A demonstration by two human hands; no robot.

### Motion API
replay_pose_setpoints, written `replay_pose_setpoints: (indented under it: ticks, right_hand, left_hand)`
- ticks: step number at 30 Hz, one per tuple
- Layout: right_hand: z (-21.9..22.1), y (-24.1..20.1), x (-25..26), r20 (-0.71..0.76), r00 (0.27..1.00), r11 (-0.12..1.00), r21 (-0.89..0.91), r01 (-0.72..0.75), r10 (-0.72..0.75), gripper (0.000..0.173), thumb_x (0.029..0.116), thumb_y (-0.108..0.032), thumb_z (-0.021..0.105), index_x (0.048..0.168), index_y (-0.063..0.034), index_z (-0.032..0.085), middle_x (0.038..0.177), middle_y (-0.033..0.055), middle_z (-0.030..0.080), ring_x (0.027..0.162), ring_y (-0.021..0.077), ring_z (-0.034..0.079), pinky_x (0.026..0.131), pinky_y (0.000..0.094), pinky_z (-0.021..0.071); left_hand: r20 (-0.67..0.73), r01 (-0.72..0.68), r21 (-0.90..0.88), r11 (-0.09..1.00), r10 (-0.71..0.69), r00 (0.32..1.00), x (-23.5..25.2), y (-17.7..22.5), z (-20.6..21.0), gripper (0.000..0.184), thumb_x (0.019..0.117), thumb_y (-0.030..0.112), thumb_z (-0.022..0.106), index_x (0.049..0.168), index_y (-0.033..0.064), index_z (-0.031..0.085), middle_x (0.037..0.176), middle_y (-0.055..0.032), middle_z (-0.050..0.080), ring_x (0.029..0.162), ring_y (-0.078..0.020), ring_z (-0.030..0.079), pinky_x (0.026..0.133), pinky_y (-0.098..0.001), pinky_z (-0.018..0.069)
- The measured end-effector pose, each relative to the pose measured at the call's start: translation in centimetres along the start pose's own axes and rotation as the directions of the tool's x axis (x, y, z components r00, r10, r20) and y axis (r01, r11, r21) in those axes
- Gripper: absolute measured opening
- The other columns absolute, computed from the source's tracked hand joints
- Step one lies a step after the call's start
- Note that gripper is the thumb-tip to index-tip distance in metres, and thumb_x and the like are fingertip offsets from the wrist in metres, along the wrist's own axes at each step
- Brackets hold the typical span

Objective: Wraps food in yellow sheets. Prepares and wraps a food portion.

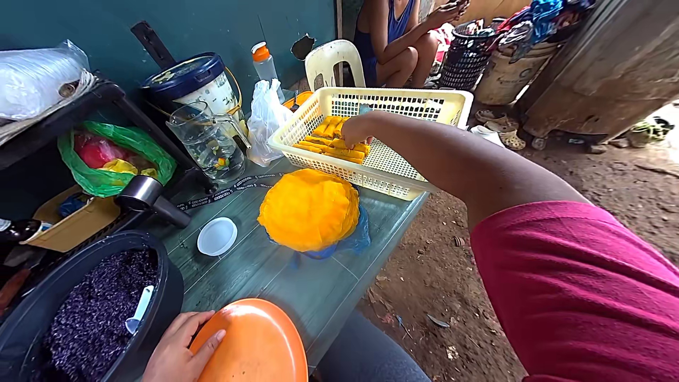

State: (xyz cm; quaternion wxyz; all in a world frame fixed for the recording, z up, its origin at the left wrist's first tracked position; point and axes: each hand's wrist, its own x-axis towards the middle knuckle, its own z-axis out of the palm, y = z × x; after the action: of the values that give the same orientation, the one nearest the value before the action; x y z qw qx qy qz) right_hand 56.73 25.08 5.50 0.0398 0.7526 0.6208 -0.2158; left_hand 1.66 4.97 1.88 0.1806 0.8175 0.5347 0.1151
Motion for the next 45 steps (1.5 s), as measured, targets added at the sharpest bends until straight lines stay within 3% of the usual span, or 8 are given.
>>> replay_pose_setpoints:
  ticks: [5, 11, 17, 23, 27, 32, 36, 45]
  right_hand:
    - [-0.2, 0.5, 0.8, -0.154, 0.961, 0.963, -0.177, 0.201, -0.229, 0.027, 0.0957, -0.005, 0.067, 0.122, -0.0003, 0.070, 0.119, 0.0267, 0.068, 0.117, 0.0465, 0.062, 0.099, 0.0687, 0.0458]
    - [0.5, 0.1, 0.5, -0.117, 0.961, 0.946, -0.243, 0.217, -0.250, 0.041, 0.0922, 0.000, 0.069, 0.132, -0.0010, 0.065, 0.128, 0.0271, 0.065, 0.125, 0.0478, 0.058, 0.104, 0.0695, 0.0426]
    - [0.7, 1.0, 1.6, -0.157, 0.940, 0.946, -0.163, 0.279, -0.304, 0.033, 0.0943, -0.003, 0.068, 0.127, 0.0000, 0.068, 0.125, 0.0271, 0.066, 0.123, 0.0473, 0.060, 0.103, 0.0685, 0.0435]
    - [-0.1, 0.6, -1.5, -0.051, 0.998, 0.998, 0.048, 0.047, -0.045, 0.046, 0.1039, -0.025, 0.063, 0.141, -0.0006, 0.054, 0.122, 0.0299, 0.063, 0.104, 0.0469, 0.064, 0.086, 0.0648, 0.0507]
    - [-1.9, -1.1, -3.9, -0.339, 0.902, 0.964, -0.080, 0.254, -0.266, 0.039, 0.0979, -0.016, 0.069, 0.131, 0.0041, 0.063, 0.123, 0.0330, 0.064, 0.120, 0.0533, 0.058, 0.101, 0.0741, 0.0414]
    - [0.1, -9.4, -15.4, -0.295, 0.717, 0.773, -0.177, 0.609, -0.632, 0.014, 0.0913, -0.011, 0.077, 0.092, 0.0020, 0.072, 0.091, 0.0188, 0.069, 0.089, 0.0353, 0.067, 0.084, 0.0585, 0.0522]
    - [4.8, -12.8, -20.3, -0.087, 0.666, 0.658, -0.290, 0.694, -0.741, 0.018, 0.0929, -0.010, 0.076, 0.106, 0.0014, 0.072, 0.105, 0.0187, 0.067, 0.100, 0.0339, 0.066, 0.093, 0.0508, 0.0534]
    - [10.1, -13.4, -20.7, -0.095, 0.670, 0.614, -0.509, 0.603, -0.736, 0.029, 0.0859, -0.012, 0.082, 0.108, 0.0006, 0.069, 0.109, 0.0210, 0.064, 0.111, 0.0427, 0.062, 0.087, 0.0575, 0.0540]
  left_hand:
    - [-0.013, -0.026, 0.010, 1.000, 0.026, 1.000, -0.1, 0.1, 0.0, 0.040, 0.0909, 0.028, 0.076, 0.119, -0.0008, 0.071, 0.117, -0.0198, 0.067, 0.106, -0.0318, 0.066, 0.091, -0.0487, 0.0562]
    - [-0.008, -0.023, 0.024, 0.999, 0.023, 1.000, -0.2, 0.3, 0.0, 0.041, 0.0914, 0.029, 0.075, 0.120, -0.0004, 0.071, 0.118, -0.0191, 0.067, 0.107, -0.0309, 0.067, 0.091, -0.0474, 0.0566]
    - [-0.032, -0.027, 0.035, 0.999, 0.029, 0.999, -0.2, -0.2, 0.4, 0.043, 0.0910, 0.035, 0.073, 0.119, 0.0029, 0.072, 0.117, -0.0158, 0.067, 0.106, -0.0281, 0.067, 0.090, -0.0461, 0.0571]
    - [-0.100, -0.025, 0.043, 0.999, 0.029, 0.995, -0.3, -0.6, 0.9, 0.040, 0.0911, 0.039, 0.071, 0.115, 0.0074, 0.073, 0.115, -0.0113, 0.068, 0.103, -0.0254, 0.068, 0.087, -0.0463, 0.0575]
    - [-0.077, 0.017, 0.022, 1.000, -0.015, 0.997, -0.2, -0.1, 0.5, 0.036, 0.0943, 0.030, 0.073, 0.122, 0.0066, 0.070, 0.119, -0.0136, 0.066, 0.100, -0.0265, 0.067, 0.086, -0.0479, 0.0566]
    - [-0.005, 0.095, 0.025, 0.995, -0.095, 0.995, -0.2, 0.9, -0.3, 0.023, 0.0992, 0.015, 0.069, 0.118, 0.0020, 0.071, 0.114, -0.0183, 0.069, 0.101, -0.0327, 0.067, 0.092, -0.0551, 0.0531]
    - [0.020, 0.145, -0.007, 0.989, -0.145, 0.989, 0.0, 1.3, -0.5, 0.020, 0.1013, 0.016, 0.067, 0.115, 0.0026, 0.071, 0.112, -0.0157, 0.068, 0.102, -0.0304, 0.066, 0.093, -0.0536, 0.0520]
    - [-0.050, 0.097, 0.040, 0.994, -0.095, 0.994, -0.2, 1.5, -0.3, 0.029, 0.0983, 0.021, 0.072, 0.120, 0.0029, 0.069, 0.117, -0.0168, 0.066, 0.107, -0.0318, 0.065, 0.094, -0.0537, 0.0532]
